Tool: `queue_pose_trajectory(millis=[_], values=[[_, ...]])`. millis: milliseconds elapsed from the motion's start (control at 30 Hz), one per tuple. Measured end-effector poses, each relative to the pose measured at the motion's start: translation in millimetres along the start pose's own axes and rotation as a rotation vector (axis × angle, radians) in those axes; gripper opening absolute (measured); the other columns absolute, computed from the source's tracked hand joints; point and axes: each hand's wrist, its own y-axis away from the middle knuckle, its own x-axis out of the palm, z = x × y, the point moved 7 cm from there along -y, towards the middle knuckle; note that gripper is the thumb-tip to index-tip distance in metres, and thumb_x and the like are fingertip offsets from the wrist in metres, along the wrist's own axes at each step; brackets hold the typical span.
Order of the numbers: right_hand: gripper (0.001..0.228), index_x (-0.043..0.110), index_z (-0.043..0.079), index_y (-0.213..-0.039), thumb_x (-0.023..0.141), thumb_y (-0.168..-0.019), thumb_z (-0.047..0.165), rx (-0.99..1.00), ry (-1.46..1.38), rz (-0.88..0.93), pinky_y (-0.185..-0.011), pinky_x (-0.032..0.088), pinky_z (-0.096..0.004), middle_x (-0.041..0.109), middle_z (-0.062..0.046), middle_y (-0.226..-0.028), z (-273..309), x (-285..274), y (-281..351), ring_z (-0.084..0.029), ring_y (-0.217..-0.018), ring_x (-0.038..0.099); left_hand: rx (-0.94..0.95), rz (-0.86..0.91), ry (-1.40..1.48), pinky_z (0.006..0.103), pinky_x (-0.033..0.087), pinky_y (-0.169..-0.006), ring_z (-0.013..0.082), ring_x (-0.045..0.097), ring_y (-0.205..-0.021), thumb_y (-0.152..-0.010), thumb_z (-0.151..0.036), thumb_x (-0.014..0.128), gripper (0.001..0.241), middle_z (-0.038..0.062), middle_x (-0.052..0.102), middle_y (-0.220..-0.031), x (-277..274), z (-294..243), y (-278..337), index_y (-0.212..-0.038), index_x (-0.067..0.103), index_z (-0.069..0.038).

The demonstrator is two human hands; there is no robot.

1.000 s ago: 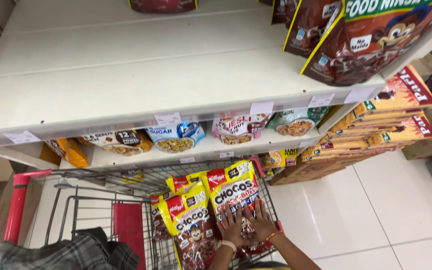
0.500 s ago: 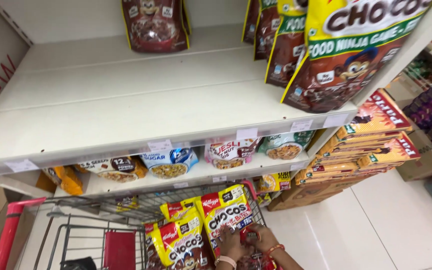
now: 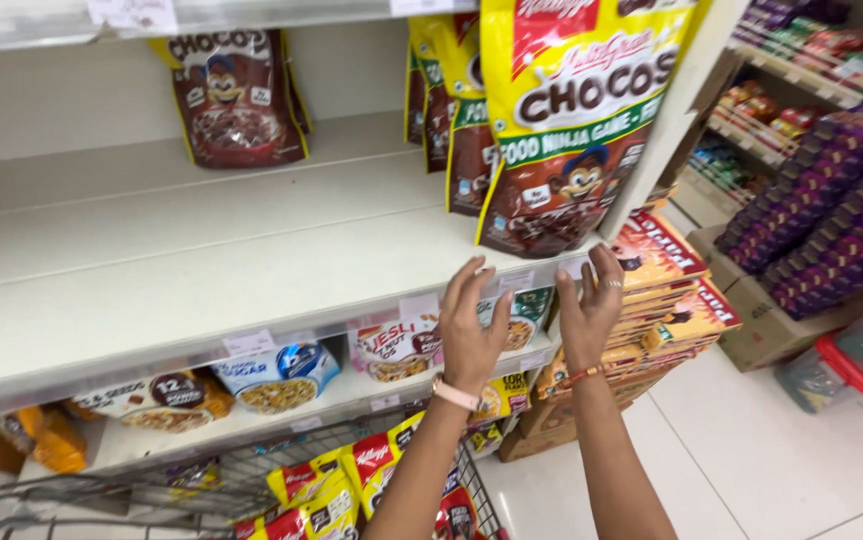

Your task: Stocking cereal bags onto a shelf from a cart and wiping the shelf surface with a cloth.

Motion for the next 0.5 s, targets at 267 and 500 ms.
queue_pose_trajectory(millis=[267,500], values=[[0.080,0.028,-0.010,-0.153,0.075,-0.091,0.003,0.024,-0.058,0.051,-0.120,0.039,-0.036,0.042,-0.021,-0.154,-7.8,19.0,-62.6,-0.026,-0.143,0.045,-0.022,0.084,0.034,0.0478,0.040,-0.117,0.0457,0.045,-0.141,-0.086,-0.020,0.080,0.069,0.029,0.041,-0.155,64.0,28.5,-45.3,-0.143,0.049,0.004],[0.103,0.023,-0.013,-0.154,0.085,-0.082,0.024,0.203,0.063,0.080,-0.117,0.039,-0.037,0.047,-0.025,-0.151,-18.3,19.5,-78.0,-0.028,-0.139,0.049,-0.010,0.086,-0.003,0.0572,0.021,-0.120,0.0549,0.020,-0.148,-0.073,-0.029,0.087,0.113,0.037,0.016,-0.161,81.4,42.8,-51.5,-0.157,0.019,0.003]])
